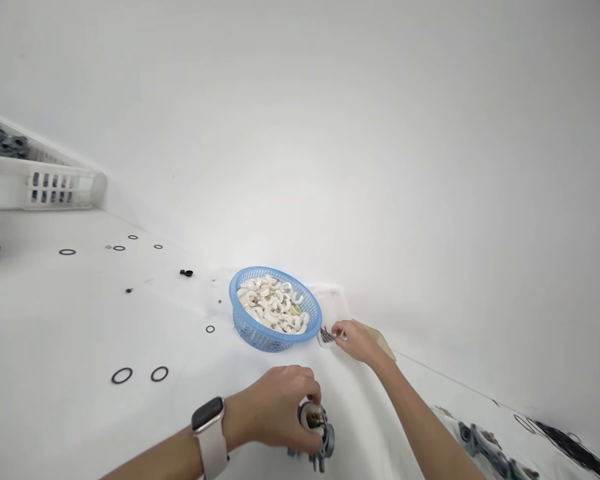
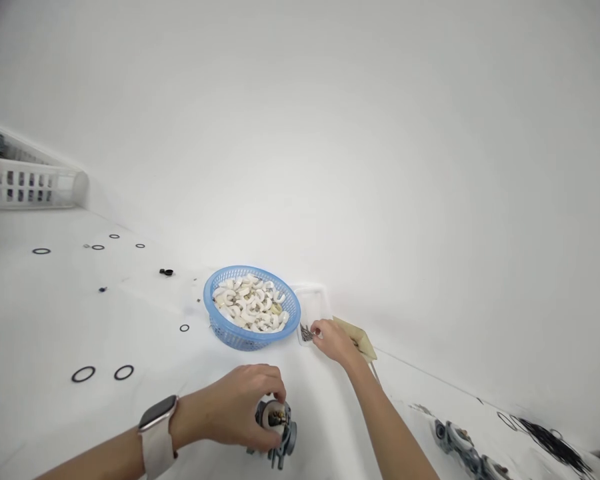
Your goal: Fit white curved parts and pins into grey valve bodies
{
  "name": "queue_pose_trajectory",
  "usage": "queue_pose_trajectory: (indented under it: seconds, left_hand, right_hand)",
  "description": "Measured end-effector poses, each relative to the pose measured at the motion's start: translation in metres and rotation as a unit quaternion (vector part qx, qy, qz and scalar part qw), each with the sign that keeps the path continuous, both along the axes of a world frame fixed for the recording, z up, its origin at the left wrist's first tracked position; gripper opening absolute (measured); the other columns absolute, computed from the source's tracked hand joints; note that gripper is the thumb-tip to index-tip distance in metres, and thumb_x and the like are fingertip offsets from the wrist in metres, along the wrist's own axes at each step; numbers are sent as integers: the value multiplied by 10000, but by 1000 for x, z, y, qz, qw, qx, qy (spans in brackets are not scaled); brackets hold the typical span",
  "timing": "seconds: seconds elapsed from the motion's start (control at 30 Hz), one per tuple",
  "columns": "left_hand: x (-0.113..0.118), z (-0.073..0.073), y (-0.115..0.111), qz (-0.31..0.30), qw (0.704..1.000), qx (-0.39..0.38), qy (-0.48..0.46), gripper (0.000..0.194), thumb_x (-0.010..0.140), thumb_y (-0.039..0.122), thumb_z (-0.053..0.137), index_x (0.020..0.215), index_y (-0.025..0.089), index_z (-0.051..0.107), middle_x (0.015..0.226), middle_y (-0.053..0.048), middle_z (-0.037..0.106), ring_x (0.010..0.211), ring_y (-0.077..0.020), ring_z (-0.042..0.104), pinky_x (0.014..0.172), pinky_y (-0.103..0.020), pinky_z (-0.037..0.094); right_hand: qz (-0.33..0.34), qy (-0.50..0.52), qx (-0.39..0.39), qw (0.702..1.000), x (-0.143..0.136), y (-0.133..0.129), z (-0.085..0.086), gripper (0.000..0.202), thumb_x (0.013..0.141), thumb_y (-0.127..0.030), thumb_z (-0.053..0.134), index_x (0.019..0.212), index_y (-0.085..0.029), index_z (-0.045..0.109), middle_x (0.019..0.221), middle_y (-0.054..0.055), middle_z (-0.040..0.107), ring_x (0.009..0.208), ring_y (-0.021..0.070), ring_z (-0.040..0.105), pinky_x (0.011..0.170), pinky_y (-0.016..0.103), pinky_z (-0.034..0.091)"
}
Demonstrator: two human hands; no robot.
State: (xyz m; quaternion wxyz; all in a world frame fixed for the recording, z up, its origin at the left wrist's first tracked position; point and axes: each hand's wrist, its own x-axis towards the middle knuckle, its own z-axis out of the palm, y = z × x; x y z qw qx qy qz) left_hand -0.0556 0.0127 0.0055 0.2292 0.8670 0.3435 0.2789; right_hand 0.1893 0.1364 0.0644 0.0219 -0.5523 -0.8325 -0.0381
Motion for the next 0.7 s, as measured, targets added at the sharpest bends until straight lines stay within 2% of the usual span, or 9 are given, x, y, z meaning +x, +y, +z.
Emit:
queue_pose_trajectory:
  seconds: [0.07,0.13,0.3,0.53,0.7]
  left_hand:
    - [2,-2,1,3,1000,-2,-5,381,648,414,857,962,257,709,967,23,682,891,-211,645,787,-269,472]
    - [3,-5,2,3,1000,-4,-14,398,649,427,868,972,259,708,983,26,682,897,-209,644,798,-267,472]
    - [4,-7,2,-6,1000,-21,-19,416,664,476,885,979,265,712,1006,32,676,906,-207,642,793,-268,461]
    - [3,-1,0,-19,999,-26,-21,389,679,476,887,956,262,715,986,25,680,894,-214,644,768,-276,449]
    - [2,0,0,-22,999,-29,-28,398,682,467,886,980,267,714,1004,24,673,899,-212,640,766,-273,444]
  right_hand:
    - [-6,-23,-8,1000,-8,19,-13,150,979,-247,621,1091,-164,677,1118,58,690,1045,210,646,934,403,526]
    - [-18,-43,-20,999,-14,35,-24,249,987,-339,646,1151,-152,658,1165,71,672,1046,220,656,923,437,554]
    - [-49,-68,-42,996,-22,57,-37,286,993,-356,643,1205,-165,644,1205,79,661,1037,217,665,899,424,577]
    - [-55,11,-24,998,-16,51,-25,250,1003,-365,624,1149,-167,665,1188,74,671,1042,212,658,927,429,560]
    - [-40,163,-15,986,-11,32,-11,176,950,-326,638,963,-165,708,1011,66,726,987,223,672,934,399,523]
